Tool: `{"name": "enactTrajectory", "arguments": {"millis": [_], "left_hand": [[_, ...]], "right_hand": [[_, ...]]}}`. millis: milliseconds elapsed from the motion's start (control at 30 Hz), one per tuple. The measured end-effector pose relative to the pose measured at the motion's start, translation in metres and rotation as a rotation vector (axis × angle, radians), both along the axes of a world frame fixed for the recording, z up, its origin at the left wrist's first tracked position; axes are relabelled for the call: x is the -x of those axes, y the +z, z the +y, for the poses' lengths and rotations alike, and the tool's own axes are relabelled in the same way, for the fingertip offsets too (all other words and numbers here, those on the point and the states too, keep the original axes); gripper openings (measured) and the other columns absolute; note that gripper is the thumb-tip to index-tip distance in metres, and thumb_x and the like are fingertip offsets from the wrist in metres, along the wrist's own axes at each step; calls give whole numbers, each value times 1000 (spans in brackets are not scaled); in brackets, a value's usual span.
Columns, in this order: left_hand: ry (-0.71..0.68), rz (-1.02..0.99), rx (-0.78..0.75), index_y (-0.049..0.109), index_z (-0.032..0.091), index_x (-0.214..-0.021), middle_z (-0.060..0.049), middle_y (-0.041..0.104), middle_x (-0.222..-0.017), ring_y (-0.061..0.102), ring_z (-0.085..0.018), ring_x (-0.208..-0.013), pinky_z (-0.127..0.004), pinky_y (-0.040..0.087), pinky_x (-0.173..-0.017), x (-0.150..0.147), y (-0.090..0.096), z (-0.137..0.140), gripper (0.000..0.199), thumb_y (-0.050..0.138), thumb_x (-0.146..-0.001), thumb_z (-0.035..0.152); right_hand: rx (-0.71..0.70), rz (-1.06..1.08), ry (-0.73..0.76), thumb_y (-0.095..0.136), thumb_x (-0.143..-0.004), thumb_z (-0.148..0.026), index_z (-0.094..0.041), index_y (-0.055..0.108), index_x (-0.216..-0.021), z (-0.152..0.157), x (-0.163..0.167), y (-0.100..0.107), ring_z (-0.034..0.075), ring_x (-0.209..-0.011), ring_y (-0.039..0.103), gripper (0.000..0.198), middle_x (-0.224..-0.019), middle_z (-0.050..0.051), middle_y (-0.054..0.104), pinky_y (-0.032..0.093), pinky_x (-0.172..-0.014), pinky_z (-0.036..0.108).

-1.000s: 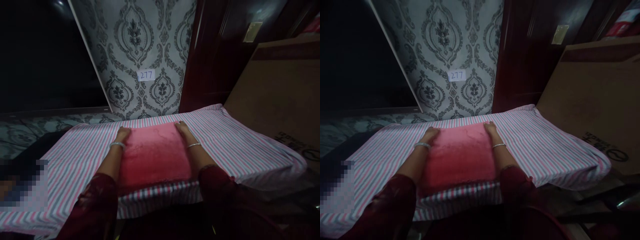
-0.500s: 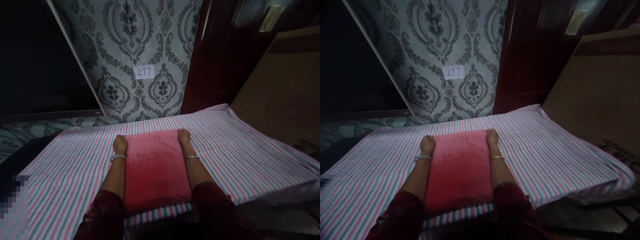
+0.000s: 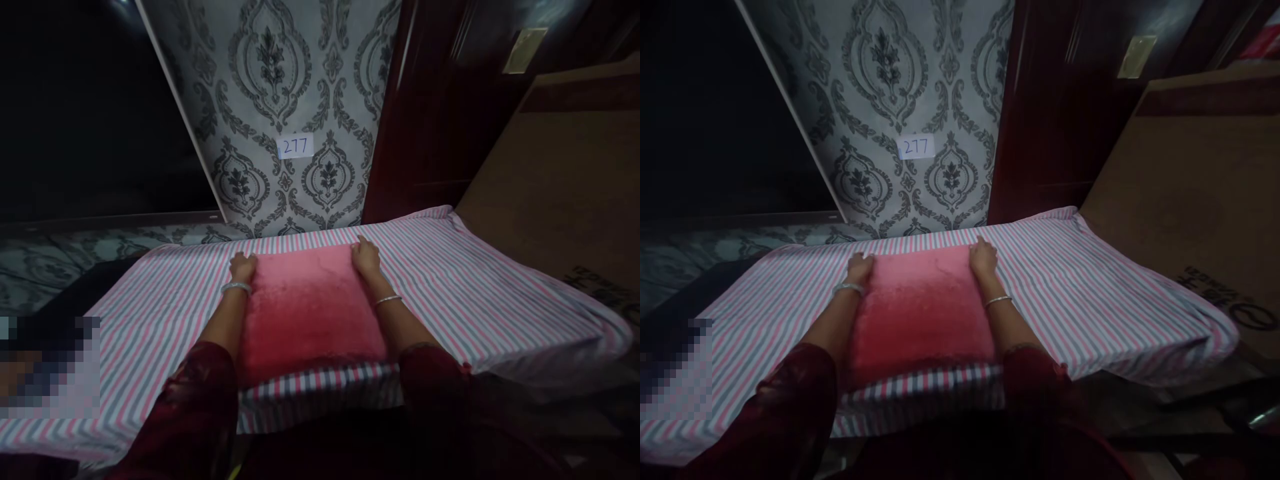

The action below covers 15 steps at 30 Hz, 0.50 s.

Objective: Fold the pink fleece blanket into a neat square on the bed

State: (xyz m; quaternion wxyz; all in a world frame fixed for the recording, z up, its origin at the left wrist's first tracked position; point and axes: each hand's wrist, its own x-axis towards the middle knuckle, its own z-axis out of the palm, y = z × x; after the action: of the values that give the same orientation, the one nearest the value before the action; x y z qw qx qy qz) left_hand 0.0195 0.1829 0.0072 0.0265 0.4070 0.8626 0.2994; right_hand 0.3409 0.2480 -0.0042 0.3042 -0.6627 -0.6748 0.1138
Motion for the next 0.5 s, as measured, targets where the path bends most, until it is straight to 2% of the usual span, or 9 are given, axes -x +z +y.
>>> {"name": "enactTrajectory", "arguments": {"millis": [67,133,200,233,333,400,500], "left_hand": [[-154,93,-24,53,10,-142,-21,53,-148,49,-32,-139,-45,42,-114,-16,8,-9,49,51,-97,29],[-451,234,0,51,11,-145,-17,51,-152,45,-27,-143,-39,36,-119,-42,9,-17,50,44,-98,28],[-693,334,72,51,11,-145,-17,50,-154,45,-26,-144,-41,35,-121,-71,3,-22,51,40,-99,30],[-743,359,114,50,12,-146,-17,48,-155,43,-27,-146,-45,33,-122,-84,-3,-24,52,39,-100,31],[-776,430,199,43,12,-152,-16,38,-162,32,-29,-152,-56,23,-125,-109,-24,-27,56,35,-102,34],[-774,480,214,38,12,-155,-15,34,-164,28,-28,-154,-57,19,-126,-114,-36,-29,58,30,-103,35],[-747,503,193,36,14,-157,-12,32,-166,27,-26,-155,-55,19,-126,-112,-44,-31,59,27,-104,36]], "right_hand": [[-112,-120,170,39,-102,-26,-14,53,-148,-18,7,10,31,-135,49,50,-148,17,55,41,-110,46],[-192,-272,394,38,-102,-25,-18,55,-147,-35,20,15,30,-142,43,48,-153,13,51,34,-116,49],[-181,-383,548,38,-103,-25,-22,53,-149,-46,34,12,29,-147,35,48,-157,9,47,28,-119,53],[-159,-419,587,38,-103,-24,-23,51,-150,-49,40,8,30,-149,33,49,-159,8,44,26,-120,56],[-107,-473,620,36,-104,-26,-23,47,-153,-49,52,-13,30,-151,30,50,-162,7,40,23,-120,60],[-115,-480,612,35,-105,-28,-24,47,-153,-46,53,-26,30,-151,30,50,-162,7,40,22,-120,60],[-132,-475,605,34,-105,-29,-25,45,-154,-42,50,-35,28,-152,29,50,-163,6,38,20,-122,58]]}}
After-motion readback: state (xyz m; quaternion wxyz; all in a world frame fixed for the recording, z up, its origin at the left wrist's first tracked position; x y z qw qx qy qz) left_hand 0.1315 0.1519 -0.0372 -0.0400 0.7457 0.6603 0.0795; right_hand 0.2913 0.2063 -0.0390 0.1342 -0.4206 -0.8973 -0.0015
